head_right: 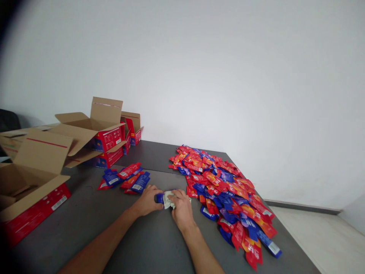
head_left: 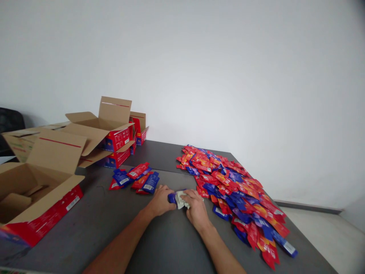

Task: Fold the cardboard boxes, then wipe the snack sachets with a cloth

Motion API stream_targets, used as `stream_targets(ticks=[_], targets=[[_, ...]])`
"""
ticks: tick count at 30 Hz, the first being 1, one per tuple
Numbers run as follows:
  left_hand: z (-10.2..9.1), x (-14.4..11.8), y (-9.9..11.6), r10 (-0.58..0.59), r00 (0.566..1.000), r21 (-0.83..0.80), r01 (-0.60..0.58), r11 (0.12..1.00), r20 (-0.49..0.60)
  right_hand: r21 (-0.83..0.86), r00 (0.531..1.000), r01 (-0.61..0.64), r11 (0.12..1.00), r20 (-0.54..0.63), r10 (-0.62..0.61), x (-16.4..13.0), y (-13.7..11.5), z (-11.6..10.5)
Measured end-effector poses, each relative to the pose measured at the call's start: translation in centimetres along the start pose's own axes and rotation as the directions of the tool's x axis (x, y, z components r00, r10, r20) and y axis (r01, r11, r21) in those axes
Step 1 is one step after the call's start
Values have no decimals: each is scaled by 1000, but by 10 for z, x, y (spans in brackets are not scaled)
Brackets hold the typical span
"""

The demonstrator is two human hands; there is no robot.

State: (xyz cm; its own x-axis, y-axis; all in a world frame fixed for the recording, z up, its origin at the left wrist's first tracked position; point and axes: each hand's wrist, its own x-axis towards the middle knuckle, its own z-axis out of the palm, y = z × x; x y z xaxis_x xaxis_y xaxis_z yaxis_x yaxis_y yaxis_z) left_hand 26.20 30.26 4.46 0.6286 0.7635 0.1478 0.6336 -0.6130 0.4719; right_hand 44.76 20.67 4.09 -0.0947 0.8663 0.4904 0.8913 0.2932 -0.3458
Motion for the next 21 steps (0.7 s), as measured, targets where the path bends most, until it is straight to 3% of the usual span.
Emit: stream_targets(ticks=[3, 7, 11, 17, 21], targets=[[-2, -3, 2, 30, 999, -5, -30, 1000, -38, -64, 994, -100, 993, -61, 96, -1, 7, -4], [-1, -5, 9, 26, 1000, 67, -26, 997, -6, -64, 990, -116, 991, -86, 110, -4, 15, -5], [0, -2, 6, -90, 990, 160, 107, 981, -112, -42, 987, -119, 992, -113, 114, -5, 19, 0], [-9, 2, -17, -246, 917, 288, 338, 896, -313, -39, 986, -125, 991, -112, 120, -5, 21, 0], [-12, 0, -23, -272, 880, 333, 410, 850, -389, -16, 983, -129, 992, -135, 126, -6, 22, 0]])
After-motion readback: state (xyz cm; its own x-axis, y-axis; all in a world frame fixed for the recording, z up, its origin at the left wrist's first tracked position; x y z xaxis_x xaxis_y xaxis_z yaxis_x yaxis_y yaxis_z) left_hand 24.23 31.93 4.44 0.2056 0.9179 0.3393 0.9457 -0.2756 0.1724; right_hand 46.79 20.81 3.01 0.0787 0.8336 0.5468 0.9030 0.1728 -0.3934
